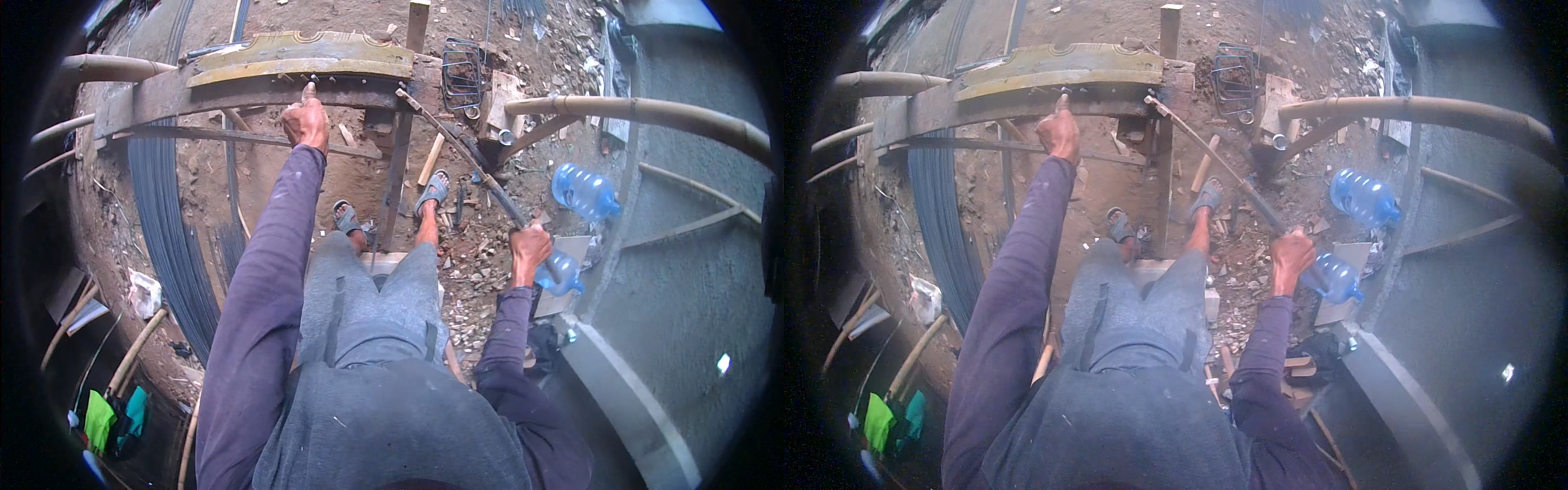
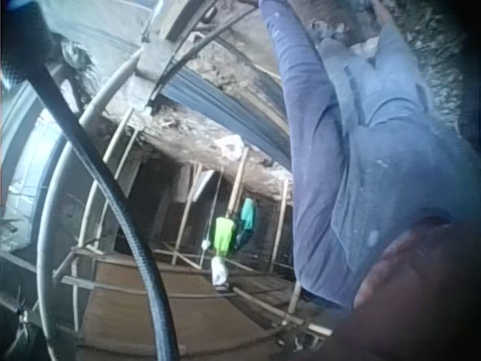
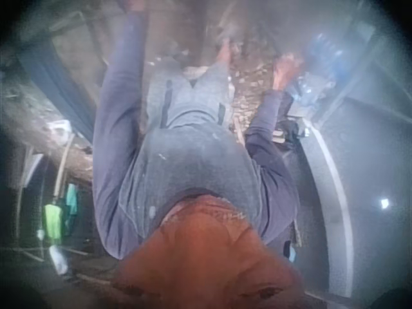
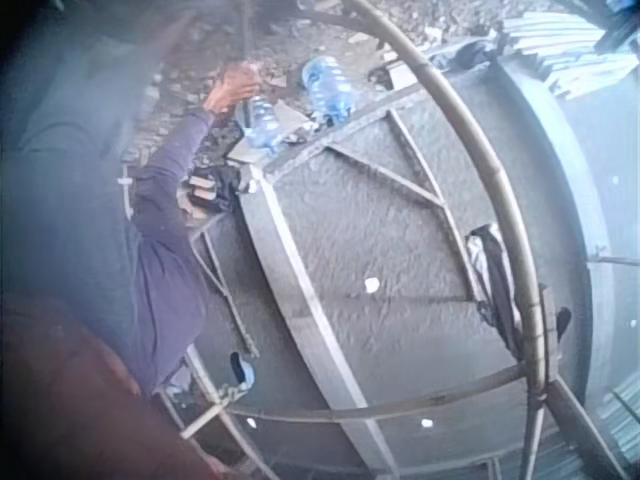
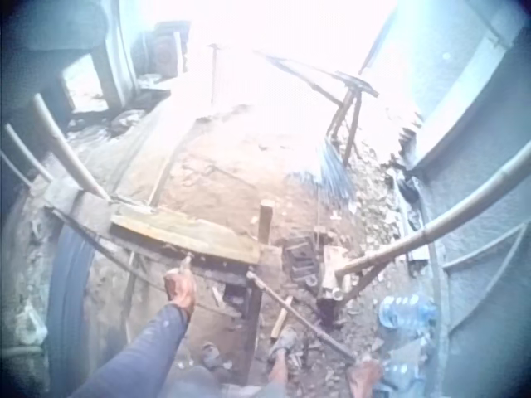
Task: The person repeatedly bends steel bars into rectangular shapes using a manual bending jig. They position each bar, apply force with a lever, and then remove the bent piece before repeating the process with the next bar.
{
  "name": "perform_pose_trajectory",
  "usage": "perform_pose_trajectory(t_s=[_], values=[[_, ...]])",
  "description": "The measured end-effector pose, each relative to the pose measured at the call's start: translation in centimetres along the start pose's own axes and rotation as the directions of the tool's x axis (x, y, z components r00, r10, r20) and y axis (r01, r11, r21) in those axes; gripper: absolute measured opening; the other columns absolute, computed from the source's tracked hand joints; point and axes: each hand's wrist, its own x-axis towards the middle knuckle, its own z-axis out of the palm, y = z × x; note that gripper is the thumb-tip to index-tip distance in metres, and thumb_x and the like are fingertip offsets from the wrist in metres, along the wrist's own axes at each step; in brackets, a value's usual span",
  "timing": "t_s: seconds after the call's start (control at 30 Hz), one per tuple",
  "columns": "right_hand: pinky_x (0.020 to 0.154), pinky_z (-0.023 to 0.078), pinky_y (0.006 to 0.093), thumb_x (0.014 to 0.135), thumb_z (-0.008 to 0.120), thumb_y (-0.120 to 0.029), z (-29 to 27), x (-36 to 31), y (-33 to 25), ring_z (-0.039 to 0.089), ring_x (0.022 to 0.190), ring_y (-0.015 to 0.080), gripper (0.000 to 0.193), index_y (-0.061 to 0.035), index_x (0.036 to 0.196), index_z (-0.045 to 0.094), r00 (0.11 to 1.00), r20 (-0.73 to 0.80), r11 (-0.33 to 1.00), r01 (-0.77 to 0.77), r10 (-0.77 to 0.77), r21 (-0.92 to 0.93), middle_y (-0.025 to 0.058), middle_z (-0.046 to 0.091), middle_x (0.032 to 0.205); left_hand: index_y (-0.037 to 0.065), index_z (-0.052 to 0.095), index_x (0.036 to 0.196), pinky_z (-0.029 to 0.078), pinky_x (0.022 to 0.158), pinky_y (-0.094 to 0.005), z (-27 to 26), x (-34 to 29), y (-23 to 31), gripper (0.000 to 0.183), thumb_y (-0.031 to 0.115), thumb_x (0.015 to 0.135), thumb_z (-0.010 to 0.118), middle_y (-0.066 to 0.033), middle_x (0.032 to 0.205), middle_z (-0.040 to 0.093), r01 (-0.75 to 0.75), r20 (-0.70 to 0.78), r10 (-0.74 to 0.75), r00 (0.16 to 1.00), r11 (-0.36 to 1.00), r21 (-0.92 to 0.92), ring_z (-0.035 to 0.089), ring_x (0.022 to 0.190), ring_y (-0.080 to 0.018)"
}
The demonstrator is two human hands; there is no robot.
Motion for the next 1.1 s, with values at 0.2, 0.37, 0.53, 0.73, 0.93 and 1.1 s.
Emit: perform_pose_trajectory(t_s=[0.2,0.37,0.53,0.73,0.93,1.1], values=[[0.07,0.054,0.0549,0.074,0.065,-0.023,0.9,3.7,1.6,0.07,0.075,0.0457,0.021,-0.0075,0.087,0.072,0.988,-0.016,0.987,0.156,-0.156,0.04,0.0254,0.07,0.078,-0.001,0.062,0.064,0.041,0.06,-0.0428,-0.6,1.8,-2.2,0.064,0.057,0.091,0.068,-0.0127,0.066,0.062,0.016,0.225,0.036,0.974,0.974,-0.225,0.055,0.063,-0.0228],[0.066,0.055,0.0536,0.072,0.063,-0.021,1.8,6.6,3.8,0.069,0.073,0.0452,0.02,-0.0091,0.087,0.07,0.944,0.0,0.942,0.33,-0.33,0.067,0.0237,0.07,0.076,0.008,0.062,0.082,0.037,0.055,-0.032,-4.1,1.2,-8.0,0.047,0.052,0.097,0.062,0.0021,0.068,0.052,0.004,0.286,0.142,0.948,0.889,-0.457,0.046,0.061,-0.0111],[0.056,0.047,0.0512,0.074,0.066,-0.017,3.0,4.8,5.8,0.065,0.063,0.0418,0.012,-0.007,0.077,0.061,0.896,-0.218,0.861,0.436,-0.388,0.262,0.021,0.064,0.066,0.013,0.058,0.083,0.039,0.055,-0.0272,-8.7,-7.8,-18.2,0.04,0.048,0.102,0.054,0.0032,0.071,0.054,0.275,0.261,-0.167,0.951,0.842,-0.463,0.047,0.063,-0.008],[0.053,0.039,0.0395,0.086,0.075,-0.033,3.9,-0.5,5.9,0.047,0.057,0.0159,0.039,-0.0023,0.07,0.057,0.945,0.051,0.698,0.202,-0.324,0.687,0.0097,0.053,0.059,0.001,0.067,0.117,0.053,0.086,-0.0332,-7.0,-19.1,-18.3,0.047,0.043,0.096,0.066,-0.0107,0.108,0.071,-0.157,0.397,0.209,0.894,0.975,-0.16,0.067,0.096,-0.0193],[0.059,0.042,0.0301,0.089,0.075,-0.041,-1.6,-2.3,2.3,0.047,0.062,0.0088,0.041,-0.0032,0.078,0.063,0.841,0.299,0.425,-0.093,-0.45,0.9,-0.002,0.054,0.064,-0.005,0.066,0.119,0.053,0.08,-0.0322,-5.6,-17.5,-8.5,0.053,0.041,0.092,0.07,-0.0109,0.097,0.072,-0.038,0.757,0.028,0.653,0.999,-0.004,0.066,0.089,-0.0179],[0.057,0.041,0.03,0.089,0.076,-0.038,-6.2,2.5,2.4,0.049,0.064,0.0085,0.041,-0.0021,0.076,0.061,0.824,0.288,0.37,-0.104,-0.487,0.923,-0.0021,0.055,0.066,0.001,0.068,0.104,0.047,0.056,-0.0272,-10.3,-20.1,0.4,0.027,0.026,0.095,0.065,0.0008,0.073,0.062,0.23,0.818,0.094,0.568,0.936,-0.267,0.054,0.06,-0.0061]])
